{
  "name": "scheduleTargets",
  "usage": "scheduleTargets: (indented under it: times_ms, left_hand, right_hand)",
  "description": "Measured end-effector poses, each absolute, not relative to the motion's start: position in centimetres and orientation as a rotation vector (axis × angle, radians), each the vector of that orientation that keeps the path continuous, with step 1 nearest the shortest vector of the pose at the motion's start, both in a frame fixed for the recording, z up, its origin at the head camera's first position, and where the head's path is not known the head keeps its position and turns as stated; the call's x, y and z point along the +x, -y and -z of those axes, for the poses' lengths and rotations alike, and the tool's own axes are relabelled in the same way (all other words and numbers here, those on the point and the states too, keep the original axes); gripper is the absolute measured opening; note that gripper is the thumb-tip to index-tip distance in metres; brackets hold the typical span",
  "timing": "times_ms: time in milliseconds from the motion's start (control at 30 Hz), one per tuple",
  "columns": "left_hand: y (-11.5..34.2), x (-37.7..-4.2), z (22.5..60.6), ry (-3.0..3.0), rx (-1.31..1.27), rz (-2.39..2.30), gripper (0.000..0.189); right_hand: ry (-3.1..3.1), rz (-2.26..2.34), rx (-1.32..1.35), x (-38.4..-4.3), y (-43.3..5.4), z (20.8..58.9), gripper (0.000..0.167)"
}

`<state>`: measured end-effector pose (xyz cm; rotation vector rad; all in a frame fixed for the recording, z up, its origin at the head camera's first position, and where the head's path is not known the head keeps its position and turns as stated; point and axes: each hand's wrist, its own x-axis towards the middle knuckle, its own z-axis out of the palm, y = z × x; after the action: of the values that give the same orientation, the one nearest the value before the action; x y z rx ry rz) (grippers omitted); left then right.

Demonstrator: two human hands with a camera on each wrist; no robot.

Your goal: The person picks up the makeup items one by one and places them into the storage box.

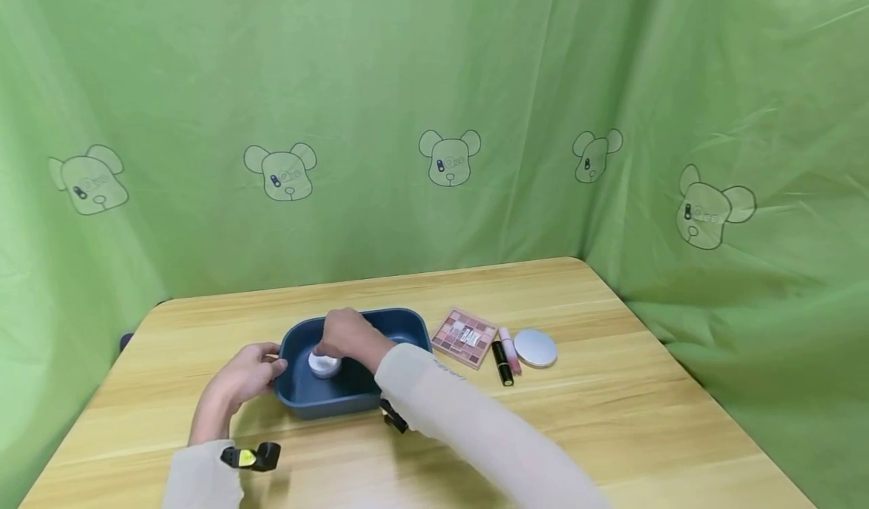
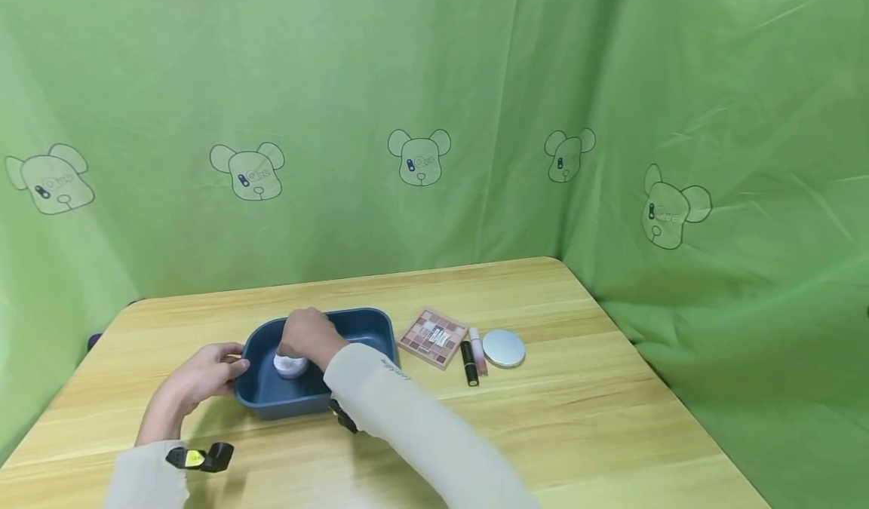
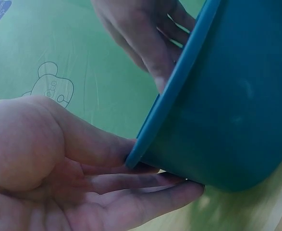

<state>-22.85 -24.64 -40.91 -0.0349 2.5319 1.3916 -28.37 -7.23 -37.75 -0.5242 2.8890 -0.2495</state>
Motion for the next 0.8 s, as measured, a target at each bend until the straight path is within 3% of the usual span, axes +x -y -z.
scheduleTargets:
  times_ms: [800]
  left_hand:
    - [24.5, -22.8, 40.9, -2.565, -0.044, -1.372, 0.044]
  right_hand:
    - [-3.031, 0.255, -0.553, -30.6, -0.1, 32.4, 0.030]
